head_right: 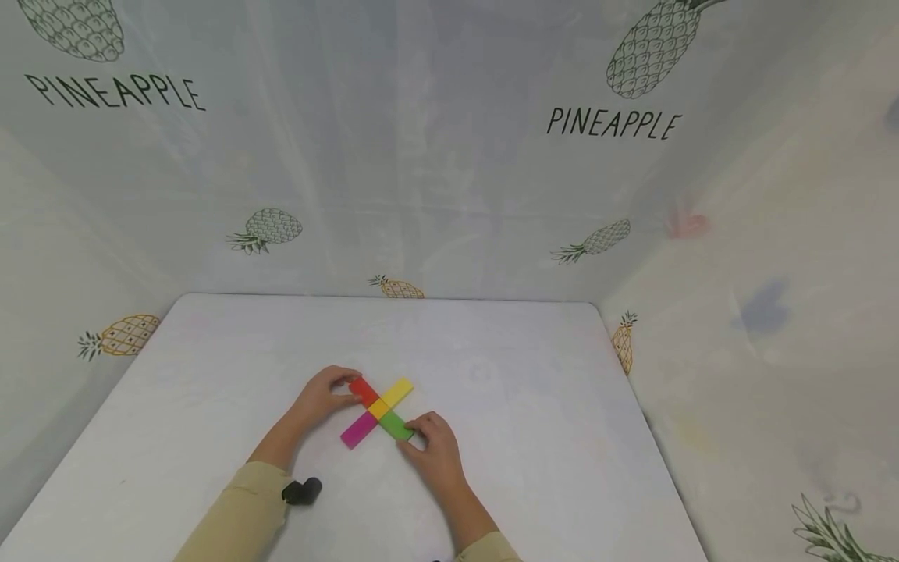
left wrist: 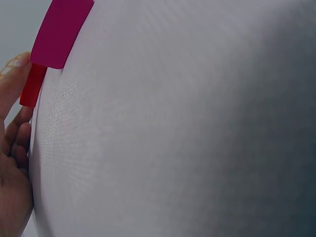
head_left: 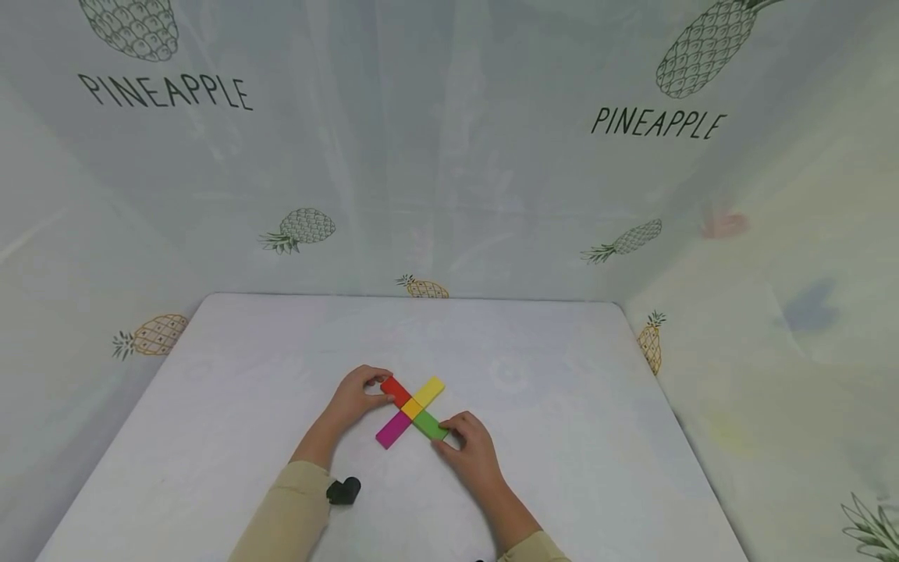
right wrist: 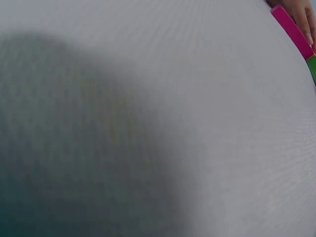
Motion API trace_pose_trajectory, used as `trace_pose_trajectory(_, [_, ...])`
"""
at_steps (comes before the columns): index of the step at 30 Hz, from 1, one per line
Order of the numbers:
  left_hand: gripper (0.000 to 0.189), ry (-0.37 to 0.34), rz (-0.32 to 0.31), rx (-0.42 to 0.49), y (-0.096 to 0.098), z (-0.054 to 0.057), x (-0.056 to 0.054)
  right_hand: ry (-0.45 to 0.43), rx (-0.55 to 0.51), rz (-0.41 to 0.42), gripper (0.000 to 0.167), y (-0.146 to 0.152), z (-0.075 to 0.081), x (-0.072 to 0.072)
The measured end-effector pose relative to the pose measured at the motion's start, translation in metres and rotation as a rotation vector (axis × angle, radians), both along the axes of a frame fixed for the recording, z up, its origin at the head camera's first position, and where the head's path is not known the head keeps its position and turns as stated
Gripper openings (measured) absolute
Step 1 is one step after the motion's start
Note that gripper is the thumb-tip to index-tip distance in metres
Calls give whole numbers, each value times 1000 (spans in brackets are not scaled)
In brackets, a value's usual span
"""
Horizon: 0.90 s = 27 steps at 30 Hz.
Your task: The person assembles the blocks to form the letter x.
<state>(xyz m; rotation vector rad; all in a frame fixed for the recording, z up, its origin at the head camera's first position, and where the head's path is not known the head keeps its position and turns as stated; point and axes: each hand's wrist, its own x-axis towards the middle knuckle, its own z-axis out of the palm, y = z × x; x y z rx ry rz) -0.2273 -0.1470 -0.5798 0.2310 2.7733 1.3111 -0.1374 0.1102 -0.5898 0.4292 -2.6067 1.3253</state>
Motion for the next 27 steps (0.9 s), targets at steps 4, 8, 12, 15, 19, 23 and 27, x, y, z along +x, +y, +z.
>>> trace_pose_trajectory(4, [44, 23, -9, -1, -1, -2, 0, -7, -5, -2, 24, 0, 1, 1])
trace_pose_trajectory(8, [44, 30, -10, 1, -1, -1, 1, -15, -10, -1, 24, 0, 1, 1])
trace_pose_trajectory(12, [44, 30, -6, -6, -1, 0, 2, -21, -12, 0, 25, 0, 2, 2])
trace_pose_trajectory(15, [44, 35, -6, -10, -1, 0, 2, -23, -9, 2, 25, 0, 1, 1])
trace_pose_trajectory(19, [43, 34, -11, -5, -1, 1, 2, -22, -4, 5, 24, 0, 1, 1])
trace_pose_trajectory(23, [43, 36, -12, -8, -1, 2, 3, -22, -10, 7, 24, 0, 2, 2])
trace_pose_trajectory(27, [43, 39, -14, -7, 0, 2, 2, -19, -8, 8, 24, 0, 1, 1])
